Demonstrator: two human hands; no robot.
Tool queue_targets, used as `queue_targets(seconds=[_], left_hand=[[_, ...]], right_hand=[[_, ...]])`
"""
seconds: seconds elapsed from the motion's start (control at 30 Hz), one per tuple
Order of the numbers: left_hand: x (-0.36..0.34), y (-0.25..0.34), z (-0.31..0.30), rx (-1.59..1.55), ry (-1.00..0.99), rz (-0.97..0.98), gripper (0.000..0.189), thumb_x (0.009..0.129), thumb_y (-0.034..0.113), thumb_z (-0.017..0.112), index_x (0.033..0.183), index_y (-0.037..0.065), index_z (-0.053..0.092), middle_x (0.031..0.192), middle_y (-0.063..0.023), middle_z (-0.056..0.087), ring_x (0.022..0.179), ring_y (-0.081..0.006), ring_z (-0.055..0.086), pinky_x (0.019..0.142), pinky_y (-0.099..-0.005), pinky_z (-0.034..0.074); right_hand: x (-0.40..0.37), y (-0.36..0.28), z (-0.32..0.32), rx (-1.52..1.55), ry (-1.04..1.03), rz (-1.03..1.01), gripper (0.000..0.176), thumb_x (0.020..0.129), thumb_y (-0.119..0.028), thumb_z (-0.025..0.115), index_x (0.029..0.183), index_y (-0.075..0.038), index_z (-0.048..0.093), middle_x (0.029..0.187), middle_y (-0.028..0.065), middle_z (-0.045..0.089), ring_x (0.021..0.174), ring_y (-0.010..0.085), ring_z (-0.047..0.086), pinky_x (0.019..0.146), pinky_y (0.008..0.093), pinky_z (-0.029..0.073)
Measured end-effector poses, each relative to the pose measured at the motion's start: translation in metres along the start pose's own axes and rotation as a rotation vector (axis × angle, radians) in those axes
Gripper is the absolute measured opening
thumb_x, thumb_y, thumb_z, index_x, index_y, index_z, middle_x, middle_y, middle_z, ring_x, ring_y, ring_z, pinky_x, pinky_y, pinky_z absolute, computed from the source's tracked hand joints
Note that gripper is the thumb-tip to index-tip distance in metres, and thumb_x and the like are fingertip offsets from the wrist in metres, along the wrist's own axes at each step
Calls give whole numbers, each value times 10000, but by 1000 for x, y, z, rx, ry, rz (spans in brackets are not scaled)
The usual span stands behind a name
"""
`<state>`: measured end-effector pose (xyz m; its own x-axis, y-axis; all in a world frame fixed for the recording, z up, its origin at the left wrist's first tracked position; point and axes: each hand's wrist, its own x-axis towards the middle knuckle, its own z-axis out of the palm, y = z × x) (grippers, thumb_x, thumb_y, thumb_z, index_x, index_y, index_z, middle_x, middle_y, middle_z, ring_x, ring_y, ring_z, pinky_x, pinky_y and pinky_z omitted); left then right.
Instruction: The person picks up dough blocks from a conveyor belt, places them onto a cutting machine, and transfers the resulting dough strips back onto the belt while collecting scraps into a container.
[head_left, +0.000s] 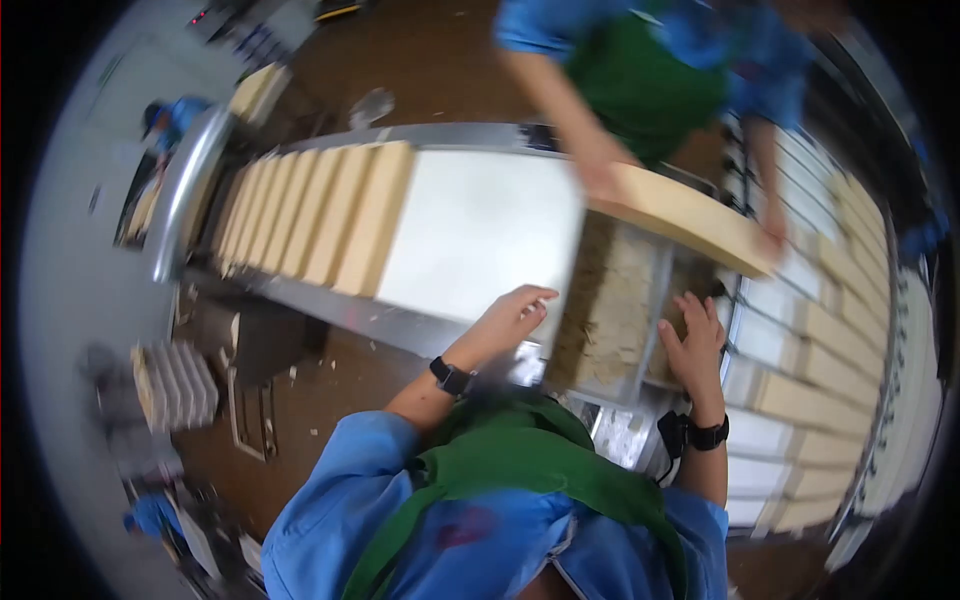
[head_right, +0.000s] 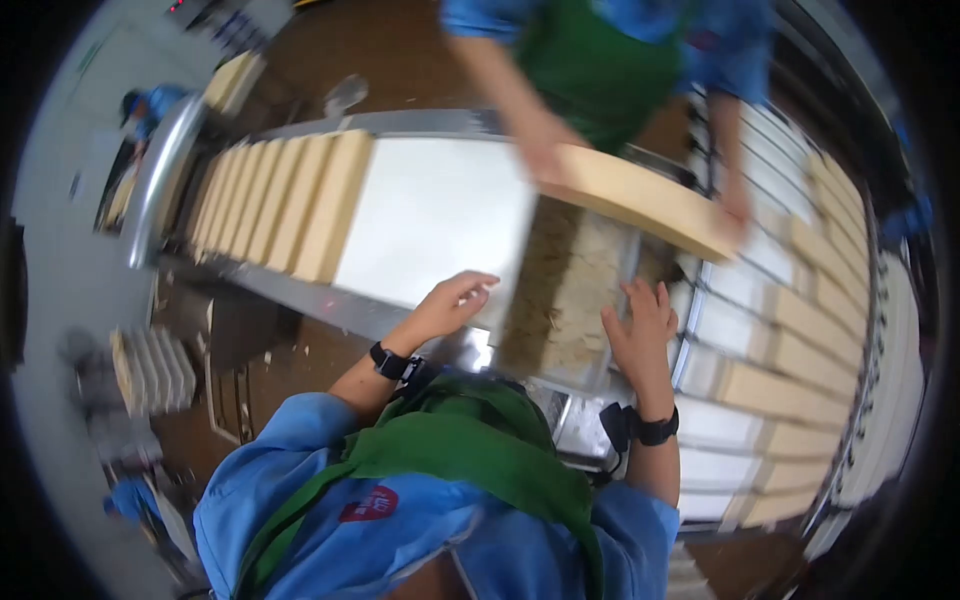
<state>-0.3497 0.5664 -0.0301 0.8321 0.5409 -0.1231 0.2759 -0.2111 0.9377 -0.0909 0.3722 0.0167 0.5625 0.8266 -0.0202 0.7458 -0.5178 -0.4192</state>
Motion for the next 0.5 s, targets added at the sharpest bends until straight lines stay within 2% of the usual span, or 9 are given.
queue_targets(seconds=[0.07,0.1,0.17,0.2,0.27,0.3,0.4,0.47,0.5], left_hand=[[-14,-27,-39,26,308,-46,421,890,127,610,1287,16,525,1249,-187,544,1085,-278,558,937,-377,457],[-22,-52,-59,25,354,-59,421,890,127,610,1287,16,525,1249,-187,544,1085,-278,558,937,-377,457],[-41,-101,-101,519,867,-112,551,866,191,657,1330,-23,451,1286,-226,502,1193,-334,481,1023,-440,377],[-53,-112,-124,503,903,-359,729,792,273,741,1339,-62,393,1301,-287,467,1240,-433,421,1082,-490,297],[-76,-145,-151,840,1038,-616,870,748,349,772,1374,-58,326,1299,-329,428,1212,-477,417,1064,-506,307],[-86,-153,-162,833,1044,-621,870,748,349,772,1374,-58,326,1299,-329,428,1212,-477,417,1064,-506,307],[-104,-174,-187,692,896,-752,992,715,408,789,1403,-64,252,1262,-359,410,1162,-502,424,1026,-516,338],[-107,-186,-192,632,733,-666,965,686,514,785,1318,-77,356,1201,-327,468,1093,-468,478,952,-485,410],[-106,-187,-191,734,721,-629,951,690,530,771,1276,-105,374,1136,-300,510,1050,-445,507,929,-477,425]], right_hand=[[19,-35,23,55,-107,-128,489,848,-350,650,1267,-108,577,1406,169,491,1374,407,321,1096,556,202],[29,-55,40,75,-110,-164,469,845,-346,654,1240,-100,600,1378,175,519,1358,411,344,1102,541,212],[57,-91,71,99,-142,-260,476,842,-345,654,1244,-97,599,1374,179,520,1357,410,346,1102,547,217],[72,-108,86,125,-157,-312,482,839,-345,654,1247,-94,598,1369,183,522,1355,409,348,1101,552,222],[100,-146,122,131,-153,-338,526,826,-347,658,1269,-74,580,1392,204,489,1363,415,325,1100,560,231],[116,-164,143,83,-133,-337,558,826,-353,657,1288,-57,558,1411,215,461,1368,418,311,1101,558,231],[162,-224,211,-60,-141,-278,689,824,-374,660,1377,-17,455,1475,236,365,1384,421,271,1108,554,223],[188,-267,249,-118,-163,-235,770,835,-417,650,1431,-11,379,1504,230,320,1398,409,254,1117,547,215],[199,-290,261,-94,-178,-220,786,849,-442,629,1451,-20,351,1523,226,286,1404,406,243,1122,541,211]])
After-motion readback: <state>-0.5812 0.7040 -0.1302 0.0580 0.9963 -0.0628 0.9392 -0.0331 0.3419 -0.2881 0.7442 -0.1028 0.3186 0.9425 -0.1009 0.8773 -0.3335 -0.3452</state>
